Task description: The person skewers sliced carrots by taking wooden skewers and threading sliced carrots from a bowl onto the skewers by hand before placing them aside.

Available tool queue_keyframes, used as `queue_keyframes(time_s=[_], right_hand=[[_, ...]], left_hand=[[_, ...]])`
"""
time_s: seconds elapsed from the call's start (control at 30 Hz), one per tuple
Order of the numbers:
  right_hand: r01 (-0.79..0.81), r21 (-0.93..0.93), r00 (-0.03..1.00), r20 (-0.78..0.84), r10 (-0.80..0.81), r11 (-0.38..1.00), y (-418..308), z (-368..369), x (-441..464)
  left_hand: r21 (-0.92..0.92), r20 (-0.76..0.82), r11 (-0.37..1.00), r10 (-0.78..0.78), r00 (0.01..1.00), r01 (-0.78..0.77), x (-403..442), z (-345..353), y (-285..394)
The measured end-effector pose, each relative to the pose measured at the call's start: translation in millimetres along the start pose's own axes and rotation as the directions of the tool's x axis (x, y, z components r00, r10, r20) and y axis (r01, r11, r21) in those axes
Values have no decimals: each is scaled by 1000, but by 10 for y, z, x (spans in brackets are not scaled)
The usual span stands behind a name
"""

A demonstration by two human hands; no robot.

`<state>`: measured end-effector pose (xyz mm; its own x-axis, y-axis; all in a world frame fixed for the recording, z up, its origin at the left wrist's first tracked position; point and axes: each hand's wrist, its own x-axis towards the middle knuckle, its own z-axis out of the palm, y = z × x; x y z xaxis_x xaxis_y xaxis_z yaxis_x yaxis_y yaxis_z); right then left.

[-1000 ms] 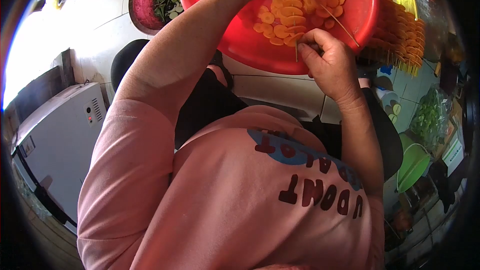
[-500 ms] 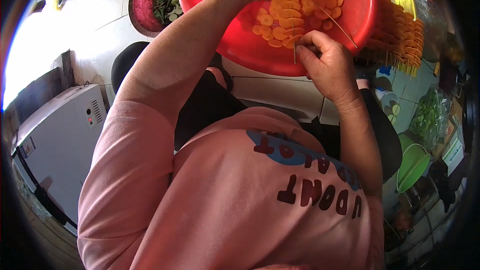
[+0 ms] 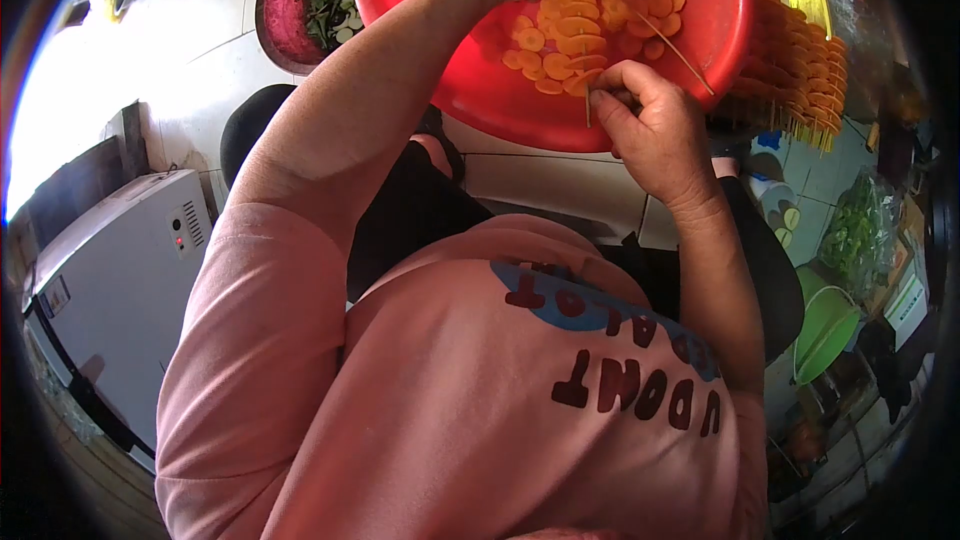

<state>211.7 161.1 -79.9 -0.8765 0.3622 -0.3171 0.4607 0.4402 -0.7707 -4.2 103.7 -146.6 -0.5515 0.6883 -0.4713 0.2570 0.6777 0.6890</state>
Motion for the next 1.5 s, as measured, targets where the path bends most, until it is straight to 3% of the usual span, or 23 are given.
queue_keyframes(time_s=[0.13,0.17,0.2,0.23,0.27,0.3,0.43,0.5,0.53,0.6,0.73,0.83,0.9,0.93,1.0,1.13,1.33,1.37,1.43,1.5], right_hand=[[1,-2,1000,2,-1,1000,-7,0,-2],[1,-2,1000,2,-1,1000,-5,2,-2],[3,-4,1000,0,-3,1000,-2,4,-3],[5,-4,1000,-1,-5,1000,2,2,-2],[5,-4,1000,0,-5,1000,5,2,-1],[2,-3,1000,4,-2,1000,8,1,-1],[0,-10,1000,0,0,1000,2,5,-2],[8,-8,1000,1,-8,1000,3,3,1],[16,-6,1000,0,-16,1000,5,2,0],[10,-3,1000,0,-10,1000,-1,5,-1],[-3,-8,1000,1,3,1000,1,9,2],[17,-18,1000,-9,-18,1000,5,14,-1],[19,-15,1000,-9,-19,1000,10,17,-1],[19,-11,1000,-8,-19,1000,15,12,1],[24,-13,1000,-6,-24,1000,16,11,3],[2,-13,1000,2,-2,1000,-4,8,-1],[6,-27,1000,4,-6,1000,-16,2,-2],[5,-27,1000,4,-5,1000,-17,0,-2],[12,-23,1000,7,-12,1000,-20,-2,-1],[17,-15,1000,8,-17,1000,-12,0,4]], left_hand=[[99,-26,992,77,997,-74,243,102,-245],[459,0,848,298,954,-265,453,198,-457],[741,107,545,480,871,-392,459,206,-464],[741,107,546,479,871,-392,474,211,-464],[494,0,828,305,952,-265,297,129,-270],[176,-39,981,92,995,-83,168,72,-134],[121,-55,992,37,998,-30,56,26,-41],[-7,7,999,39,999,-39,30,-4,-51],[-7,8,999,39,999,-39,55,6,-65],[181,-10,979,94,996,-91,124,36,-97],[220,-47,971,102,994,-89,134,63,-102],[142,-16,989,39,999,-37,133,50,-113],[351,25,910,228,973,-222,275,102,-249],[351,26,910,228,973,-222,306,121,-275],[72,-21,989,129,991,-127,271,127,-258],[124,-67,986,121,990,-113,184,112,-200],[3,-22,1000,18,1000,-18,32,86,-81],[86,-159,986,153,975,-141,-14,149,-117],[183,-280,951,292,915,-247,11,159,-143],[-57,-53,995,75,996,-78,117,80,-137]])
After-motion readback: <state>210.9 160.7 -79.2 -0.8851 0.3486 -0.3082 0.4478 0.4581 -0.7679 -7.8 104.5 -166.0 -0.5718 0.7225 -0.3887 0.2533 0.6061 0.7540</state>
